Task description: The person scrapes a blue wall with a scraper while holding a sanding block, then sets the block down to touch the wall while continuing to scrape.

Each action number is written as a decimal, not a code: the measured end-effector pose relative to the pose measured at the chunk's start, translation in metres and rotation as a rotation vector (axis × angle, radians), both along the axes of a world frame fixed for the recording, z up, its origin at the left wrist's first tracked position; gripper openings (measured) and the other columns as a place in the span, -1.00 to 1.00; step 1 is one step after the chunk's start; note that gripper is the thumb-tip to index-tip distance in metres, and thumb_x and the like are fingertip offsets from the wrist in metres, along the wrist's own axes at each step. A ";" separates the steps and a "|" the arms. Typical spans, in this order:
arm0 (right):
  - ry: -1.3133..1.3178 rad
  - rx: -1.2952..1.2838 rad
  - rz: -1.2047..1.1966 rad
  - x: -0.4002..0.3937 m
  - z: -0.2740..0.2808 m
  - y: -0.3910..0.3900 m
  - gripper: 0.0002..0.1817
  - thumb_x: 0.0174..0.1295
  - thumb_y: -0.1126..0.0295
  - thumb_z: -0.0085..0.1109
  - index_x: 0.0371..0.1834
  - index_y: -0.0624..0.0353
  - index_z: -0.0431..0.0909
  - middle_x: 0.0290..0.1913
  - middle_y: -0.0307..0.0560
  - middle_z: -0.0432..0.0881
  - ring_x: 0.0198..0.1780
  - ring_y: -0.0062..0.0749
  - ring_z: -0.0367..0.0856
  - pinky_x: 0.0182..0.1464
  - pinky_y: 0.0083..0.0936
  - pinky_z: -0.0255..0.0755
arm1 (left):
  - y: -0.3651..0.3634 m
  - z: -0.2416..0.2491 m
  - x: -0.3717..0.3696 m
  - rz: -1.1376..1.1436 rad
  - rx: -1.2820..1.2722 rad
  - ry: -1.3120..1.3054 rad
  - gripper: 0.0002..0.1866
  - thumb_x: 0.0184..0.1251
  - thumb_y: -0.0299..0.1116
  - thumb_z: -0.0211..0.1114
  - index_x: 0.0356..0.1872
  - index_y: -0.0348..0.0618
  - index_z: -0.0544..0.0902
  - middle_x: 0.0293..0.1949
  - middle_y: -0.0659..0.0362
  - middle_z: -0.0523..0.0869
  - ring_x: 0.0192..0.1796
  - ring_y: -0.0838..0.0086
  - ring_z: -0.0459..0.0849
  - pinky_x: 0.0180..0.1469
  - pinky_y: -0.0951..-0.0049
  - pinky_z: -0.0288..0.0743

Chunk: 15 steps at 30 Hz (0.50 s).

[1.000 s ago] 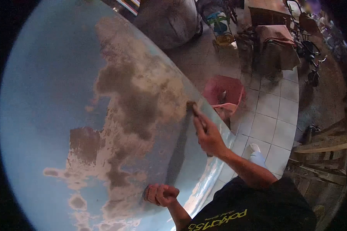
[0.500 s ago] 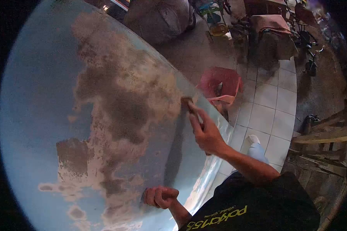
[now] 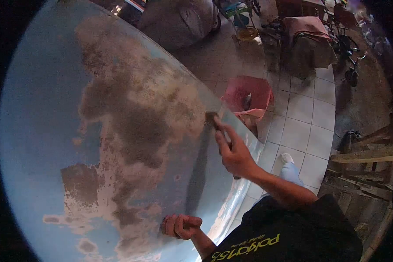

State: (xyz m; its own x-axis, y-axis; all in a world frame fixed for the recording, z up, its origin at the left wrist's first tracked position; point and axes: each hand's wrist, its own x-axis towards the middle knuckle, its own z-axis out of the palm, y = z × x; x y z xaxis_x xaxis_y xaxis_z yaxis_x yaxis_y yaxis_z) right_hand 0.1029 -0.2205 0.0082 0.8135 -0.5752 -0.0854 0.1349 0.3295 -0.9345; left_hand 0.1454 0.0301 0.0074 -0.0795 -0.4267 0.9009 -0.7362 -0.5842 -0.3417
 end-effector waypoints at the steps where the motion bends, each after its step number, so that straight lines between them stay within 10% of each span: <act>1: -0.079 -0.142 -0.016 -0.001 -0.005 0.003 -0.49 0.48 0.27 -0.14 0.44 0.16 0.16 0.27 0.29 0.42 0.27 -0.09 0.44 0.29 -0.32 0.26 | 0.001 -0.001 0.000 -0.003 0.003 0.013 -0.88 0.26 -0.41 0.11 -0.27 -0.25 0.50 -0.19 0.02 0.53 -0.18 0.23 0.54 -0.13 0.15 0.45; 15: -0.017 -0.017 -0.046 0.001 -0.010 -0.002 -0.50 0.49 0.23 -0.15 0.43 0.16 0.19 0.22 0.20 0.47 0.19 -0.19 0.50 0.22 -0.39 0.33 | 0.004 0.000 0.000 0.014 0.009 -0.012 -0.86 0.29 -0.39 0.10 -0.27 -0.25 0.51 -0.21 0.02 0.54 -0.17 0.21 0.54 -0.11 0.11 0.45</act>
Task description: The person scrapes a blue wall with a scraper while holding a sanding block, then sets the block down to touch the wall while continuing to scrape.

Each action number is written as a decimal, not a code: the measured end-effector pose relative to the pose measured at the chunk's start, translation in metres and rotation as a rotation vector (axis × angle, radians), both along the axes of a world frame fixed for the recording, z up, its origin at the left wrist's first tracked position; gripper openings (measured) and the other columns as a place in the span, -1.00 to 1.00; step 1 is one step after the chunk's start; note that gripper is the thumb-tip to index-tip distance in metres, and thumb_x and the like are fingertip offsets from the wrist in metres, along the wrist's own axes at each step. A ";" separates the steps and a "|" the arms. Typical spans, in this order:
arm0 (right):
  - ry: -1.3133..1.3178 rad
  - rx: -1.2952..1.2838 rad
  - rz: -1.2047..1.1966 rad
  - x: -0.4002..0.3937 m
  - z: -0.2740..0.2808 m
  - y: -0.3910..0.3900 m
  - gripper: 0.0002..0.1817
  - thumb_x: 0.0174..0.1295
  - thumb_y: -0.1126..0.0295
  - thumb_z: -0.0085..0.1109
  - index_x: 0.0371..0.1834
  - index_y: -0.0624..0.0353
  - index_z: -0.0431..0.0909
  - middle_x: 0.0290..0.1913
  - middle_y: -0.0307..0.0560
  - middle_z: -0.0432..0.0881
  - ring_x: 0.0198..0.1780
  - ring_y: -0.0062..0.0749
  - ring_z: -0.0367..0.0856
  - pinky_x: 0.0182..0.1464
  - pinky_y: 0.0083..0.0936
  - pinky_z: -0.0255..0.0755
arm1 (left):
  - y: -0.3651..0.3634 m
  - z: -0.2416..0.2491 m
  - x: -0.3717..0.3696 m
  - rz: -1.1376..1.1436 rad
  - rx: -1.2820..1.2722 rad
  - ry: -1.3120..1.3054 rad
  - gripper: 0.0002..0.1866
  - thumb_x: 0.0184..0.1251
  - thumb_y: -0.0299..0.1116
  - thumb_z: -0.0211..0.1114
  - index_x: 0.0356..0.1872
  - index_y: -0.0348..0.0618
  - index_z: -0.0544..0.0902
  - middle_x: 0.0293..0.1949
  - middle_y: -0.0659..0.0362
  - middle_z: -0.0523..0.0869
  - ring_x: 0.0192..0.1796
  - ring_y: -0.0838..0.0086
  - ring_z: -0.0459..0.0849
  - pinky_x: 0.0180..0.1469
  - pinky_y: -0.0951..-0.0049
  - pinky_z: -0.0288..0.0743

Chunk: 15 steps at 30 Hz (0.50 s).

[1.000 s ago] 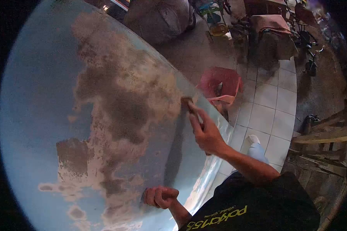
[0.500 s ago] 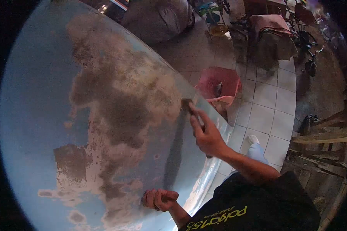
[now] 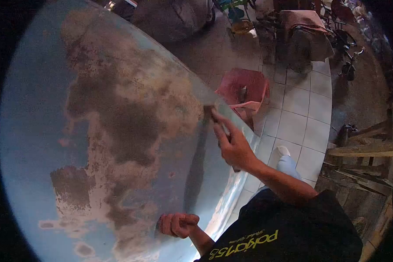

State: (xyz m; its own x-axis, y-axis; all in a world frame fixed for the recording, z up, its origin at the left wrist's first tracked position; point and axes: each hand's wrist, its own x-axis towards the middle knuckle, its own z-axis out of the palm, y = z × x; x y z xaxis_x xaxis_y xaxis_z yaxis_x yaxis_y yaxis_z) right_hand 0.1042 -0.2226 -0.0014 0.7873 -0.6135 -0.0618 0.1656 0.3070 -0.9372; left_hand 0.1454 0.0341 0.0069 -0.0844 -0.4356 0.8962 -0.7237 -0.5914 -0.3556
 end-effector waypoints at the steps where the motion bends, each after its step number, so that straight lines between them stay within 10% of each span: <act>1: -0.023 -0.028 0.033 -0.002 -0.006 0.002 -0.50 0.49 0.23 -0.15 0.43 0.14 0.19 0.21 0.20 0.48 0.17 -0.18 0.52 0.20 -0.38 0.34 | 0.002 -0.001 -0.001 -0.008 0.000 0.008 -0.87 0.29 -0.39 0.10 -0.27 -0.25 0.51 -0.21 0.03 0.55 -0.17 0.21 0.54 -0.12 0.10 0.44; 15: 0.020 -0.015 -0.007 -0.002 -0.006 -0.007 -0.50 0.48 0.27 -0.15 0.45 0.14 0.18 0.25 0.19 0.47 0.15 -0.24 0.53 0.20 -0.42 0.33 | 0.001 0.001 0.002 -0.006 0.055 -0.008 -0.85 0.31 -0.38 0.07 -0.31 -0.26 0.50 -0.23 0.04 0.55 -0.16 0.24 0.54 -0.10 0.13 0.43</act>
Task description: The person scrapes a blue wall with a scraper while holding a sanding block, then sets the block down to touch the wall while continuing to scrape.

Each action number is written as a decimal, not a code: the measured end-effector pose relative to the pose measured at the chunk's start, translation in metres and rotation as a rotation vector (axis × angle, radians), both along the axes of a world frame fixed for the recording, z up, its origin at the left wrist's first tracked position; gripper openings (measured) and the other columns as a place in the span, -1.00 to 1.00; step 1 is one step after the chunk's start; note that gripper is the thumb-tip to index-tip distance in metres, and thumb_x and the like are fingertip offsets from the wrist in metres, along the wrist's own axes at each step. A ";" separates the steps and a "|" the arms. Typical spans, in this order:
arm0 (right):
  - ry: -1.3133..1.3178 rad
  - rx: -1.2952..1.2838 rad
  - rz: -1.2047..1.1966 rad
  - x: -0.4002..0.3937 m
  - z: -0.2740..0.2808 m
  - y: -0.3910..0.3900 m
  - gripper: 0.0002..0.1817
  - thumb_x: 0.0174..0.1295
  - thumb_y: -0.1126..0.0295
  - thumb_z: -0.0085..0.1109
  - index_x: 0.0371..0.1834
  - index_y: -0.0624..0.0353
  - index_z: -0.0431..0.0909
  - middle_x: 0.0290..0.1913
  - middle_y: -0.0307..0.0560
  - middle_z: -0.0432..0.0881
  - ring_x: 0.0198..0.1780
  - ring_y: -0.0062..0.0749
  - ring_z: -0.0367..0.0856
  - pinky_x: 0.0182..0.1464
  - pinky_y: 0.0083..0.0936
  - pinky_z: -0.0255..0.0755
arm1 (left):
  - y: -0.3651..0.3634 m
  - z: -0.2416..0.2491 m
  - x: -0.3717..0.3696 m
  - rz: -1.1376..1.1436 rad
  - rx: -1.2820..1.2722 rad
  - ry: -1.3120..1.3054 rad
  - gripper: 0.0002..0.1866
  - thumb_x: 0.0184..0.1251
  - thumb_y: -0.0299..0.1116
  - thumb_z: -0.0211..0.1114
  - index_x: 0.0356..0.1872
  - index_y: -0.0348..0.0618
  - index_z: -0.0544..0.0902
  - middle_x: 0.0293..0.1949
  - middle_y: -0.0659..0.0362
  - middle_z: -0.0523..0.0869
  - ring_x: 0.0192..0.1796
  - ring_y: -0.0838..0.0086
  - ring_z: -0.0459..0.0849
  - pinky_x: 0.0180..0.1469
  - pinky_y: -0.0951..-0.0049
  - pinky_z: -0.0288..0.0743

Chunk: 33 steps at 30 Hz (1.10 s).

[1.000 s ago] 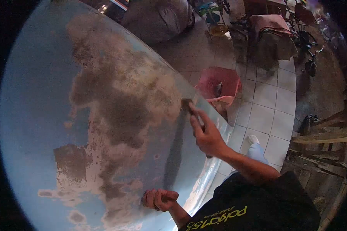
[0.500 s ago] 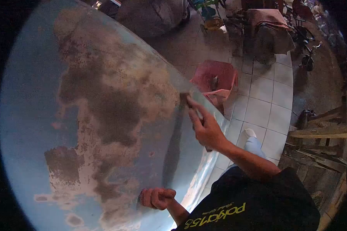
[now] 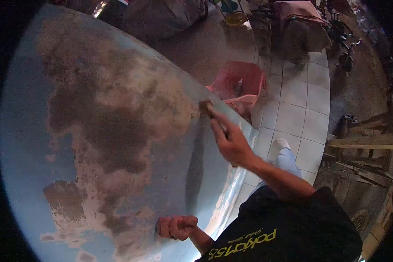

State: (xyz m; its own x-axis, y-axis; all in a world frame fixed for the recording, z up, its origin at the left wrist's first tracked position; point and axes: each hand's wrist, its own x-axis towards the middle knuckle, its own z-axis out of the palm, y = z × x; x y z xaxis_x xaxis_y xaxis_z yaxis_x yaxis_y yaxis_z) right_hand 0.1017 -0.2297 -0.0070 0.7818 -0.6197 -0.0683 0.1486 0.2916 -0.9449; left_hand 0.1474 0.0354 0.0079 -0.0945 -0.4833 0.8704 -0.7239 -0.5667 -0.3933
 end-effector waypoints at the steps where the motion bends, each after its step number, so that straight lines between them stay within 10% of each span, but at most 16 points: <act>1: 0.046 0.002 0.088 -0.003 0.000 0.001 -0.49 0.48 0.28 -0.15 0.45 0.15 0.18 0.27 0.19 0.45 0.17 -0.23 0.52 0.23 -0.42 0.31 | 0.000 0.000 0.000 -0.005 -0.010 -0.004 -0.85 0.31 -0.38 0.07 -0.31 -0.26 0.50 -0.23 0.04 0.55 -0.16 0.24 0.54 -0.10 0.13 0.43; 15: 0.135 0.159 0.069 0.009 0.000 -0.018 -0.49 0.48 0.25 -0.13 0.46 0.08 0.18 0.31 0.17 0.42 0.16 -0.30 0.53 0.23 -0.44 0.32 | -0.002 0.000 0.000 0.004 -0.024 -0.005 -0.85 0.32 -0.37 0.07 -0.33 -0.26 0.49 -0.23 0.04 0.54 -0.16 0.24 0.54 -0.10 0.14 0.42; 17: -0.065 -0.448 -0.153 0.009 -0.032 0.007 -0.48 0.48 0.24 -0.14 0.47 0.08 0.17 0.25 0.14 0.49 -0.03 -0.37 0.58 0.12 -0.48 0.39 | -0.001 -0.001 0.000 0.034 -0.018 -0.028 -0.85 0.27 -0.30 0.05 -0.35 -0.15 0.46 -0.30 0.12 0.49 -0.25 0.29 0.49 -0.15 0.21 0.44; 23: 0.064 0.018 -0.031 0.011 0.004 -0.021 -0.50 0.48 0.27 -0.12 0.45 0.09 0.21 0.17 0.15 0.54 -0.18 -0.49 0.52 -0.01 -0.55 0.41 | -0.008 -0.001 0.000 0.062 -0.021 0.020 -0.84 0.30 -0.34 0.05 -0.36 -0.23 0.48 -0.29 0.06 0.51 -0.22 0.25 0.51 -0.15 0.15 0.40; 26: -0.148 -0.339 -0.166 0.014 -0.024 0.003 -0.51 0.48 0.27 -0.11 0.45 0.10 0.22 0.14 0.12 0.56 -0.28 -0.57 0.47 -0.13 -0.59 0.41 | -0.016 -0.001 0.004 0.039 -0.038 0.020 -0.84 0.30 -0.34 0.05 -0.36 -0.23 0.48 -0.29 0.06 0.51 -0.23 0.26 0.51 -0.15 0.15 0.40; 33: -0.076 -0.123 -0.021 0.005 -0.003 0.004 -0.49 0.47 0.26 -0.11 0.45 0.11 0.21 0.20 0.16 0.53 -0.05 -0.38 0.57 0.06 -0.47 0.41 | -0.005 -0.002 0.001 0.031 -0.053 0.024 -0.83 0.30 -0.33 0.05 -0.36 -0.23 0.48 -0.30 0.06 0.51 -0.24 0.26 0.50 -0.17 0.15 0.39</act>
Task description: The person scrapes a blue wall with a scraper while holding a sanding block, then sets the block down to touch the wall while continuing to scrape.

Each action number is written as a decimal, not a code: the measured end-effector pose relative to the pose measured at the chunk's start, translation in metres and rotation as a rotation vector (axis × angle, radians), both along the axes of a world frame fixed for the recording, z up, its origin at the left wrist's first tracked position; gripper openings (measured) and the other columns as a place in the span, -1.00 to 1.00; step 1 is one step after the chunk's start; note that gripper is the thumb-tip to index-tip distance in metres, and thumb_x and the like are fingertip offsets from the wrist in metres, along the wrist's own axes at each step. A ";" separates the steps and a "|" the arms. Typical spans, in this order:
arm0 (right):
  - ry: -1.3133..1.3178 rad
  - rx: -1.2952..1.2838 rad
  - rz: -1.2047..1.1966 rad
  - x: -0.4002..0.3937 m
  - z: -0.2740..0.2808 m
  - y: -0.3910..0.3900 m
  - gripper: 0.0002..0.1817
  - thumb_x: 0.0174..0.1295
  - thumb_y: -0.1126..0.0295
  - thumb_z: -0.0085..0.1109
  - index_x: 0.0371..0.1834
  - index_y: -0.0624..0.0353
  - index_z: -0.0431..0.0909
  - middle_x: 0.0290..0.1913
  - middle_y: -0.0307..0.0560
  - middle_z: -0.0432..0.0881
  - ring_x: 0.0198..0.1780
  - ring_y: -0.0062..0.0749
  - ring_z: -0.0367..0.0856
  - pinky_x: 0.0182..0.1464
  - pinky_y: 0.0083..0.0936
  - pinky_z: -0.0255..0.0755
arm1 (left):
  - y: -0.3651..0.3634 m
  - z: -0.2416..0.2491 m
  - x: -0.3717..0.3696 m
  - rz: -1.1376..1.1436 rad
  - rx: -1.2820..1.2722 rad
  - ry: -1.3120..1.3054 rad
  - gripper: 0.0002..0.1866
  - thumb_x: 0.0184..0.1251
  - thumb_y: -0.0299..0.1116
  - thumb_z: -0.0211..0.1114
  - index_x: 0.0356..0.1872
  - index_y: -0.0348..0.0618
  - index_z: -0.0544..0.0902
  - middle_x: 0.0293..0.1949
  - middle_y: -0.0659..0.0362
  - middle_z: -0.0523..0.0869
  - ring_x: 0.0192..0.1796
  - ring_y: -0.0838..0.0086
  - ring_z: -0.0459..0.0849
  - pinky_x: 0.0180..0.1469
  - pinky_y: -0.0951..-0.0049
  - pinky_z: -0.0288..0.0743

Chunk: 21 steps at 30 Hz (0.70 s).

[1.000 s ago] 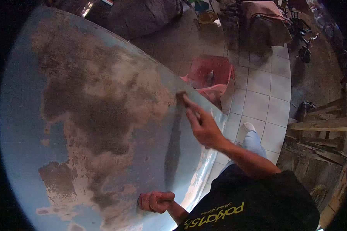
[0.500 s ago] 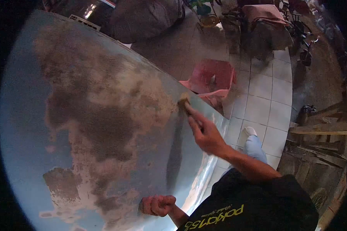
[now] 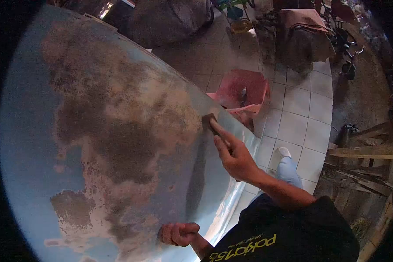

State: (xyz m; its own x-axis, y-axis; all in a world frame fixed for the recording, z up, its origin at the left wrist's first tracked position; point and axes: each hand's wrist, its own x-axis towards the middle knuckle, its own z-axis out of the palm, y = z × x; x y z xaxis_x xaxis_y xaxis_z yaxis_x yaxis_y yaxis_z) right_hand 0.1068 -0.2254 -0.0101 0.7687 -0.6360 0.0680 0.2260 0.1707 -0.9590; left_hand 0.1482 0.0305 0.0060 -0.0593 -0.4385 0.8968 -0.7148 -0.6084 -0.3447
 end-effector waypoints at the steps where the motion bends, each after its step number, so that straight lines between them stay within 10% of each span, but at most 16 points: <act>1: 0.004 0.004 -0.003 0.001 -0.001 -0.004 -0.49 0.47 0.26 -0.11 0.45 0.11 0.21 0.20 0.16 0.53 -0.05 -0.38 0.57 0.06 -0.47 0.41 | 0.003 0.000 0.001 -0.009 0.016 -0.011 -0.83 0.30 -0.32 0.06 -0.36 -0.22 0.48 -0.28 0.06 0.51 -0.23 0.25 0.50 -0.16 0.15 0.40; 7: 0.170 0.057 0.065 -0.003 0.013 -0.008 -0.49 0.47 0.24 -0.12 0.45 0.13 0.21 0.23 0.20 0.49 0.12 -0.26 0.56 0.19 -0.40 0.37 | 0.010 -0.003 -0.002 -0.015 0.010 -0.007 -0.83 0.30 -0.31 0.06 -0.33 -0.22 0.47 -0.26 0.05 0.51 -0.19 0.24 0.51 -0.12 0.15 0.41; 10: -0.060 -0.127 -0.099 0.000 0.003 0.000 -0.49 0.47 0.25 -0.13 0.45 0.11 0.21 0.18 0.17 0.53 -0.14 -0.39 0.58 0.05 -0.47 0.43 | 0.010 -0.005 0.000 -0.046 0.007 -0.010 -0.83 0.30 -0.32 0.06 -0.33 -0.22 0.47 -0.26 0.05 0.51 -0.18 0.24 0.51 -0.11 0.14 0.41; 12: 0.244 0.198 0.156 -0.010 0.035 -0.018 -0.49 0.47 0.27 -0.11 0.46 0.11 0.20 0.02 0.11 0.61 -0.29 -0.49 0.49 -0.08 -0.54 0.43 | 0.010 -0.005 0.002 -0.056 0.003 -0.015 -0.83 0.30 -0.32 0.05 -0.33 -0.22 0.47 -0.26 0.05 0.52 -0.18 0.23 0.51 -0.11 0.14 0.42; 21: 0.169 0.133 0.116 -0.013 0.034 0.002 -0.48 0.48 0.27 -0.15 0.47 0.10 0.17 -0.26 -0.06 0.54 -0.38 -0.57 0.33 -0.20 -0.60 0.36 | 0.014 0.000 -0.007 0.013 0.026 -0.007 -0.86 0.24 -0.32 0.01 -0.35 -0.16 0.43 -0.29 0.13 0.47 -0.25 0.31 0.49 -0.17 0.21 0.45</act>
State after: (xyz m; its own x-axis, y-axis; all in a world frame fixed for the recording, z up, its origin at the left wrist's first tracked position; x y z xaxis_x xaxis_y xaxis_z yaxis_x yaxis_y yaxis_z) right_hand 0.0938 -0.2231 0.0238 0.8304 -0.5377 -0.1462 0.0360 0.3137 -0.9488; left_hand 0.1409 0.0442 0.0061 -0.0597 -0.4626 0.8846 -0.7041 -0.6087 -0.3658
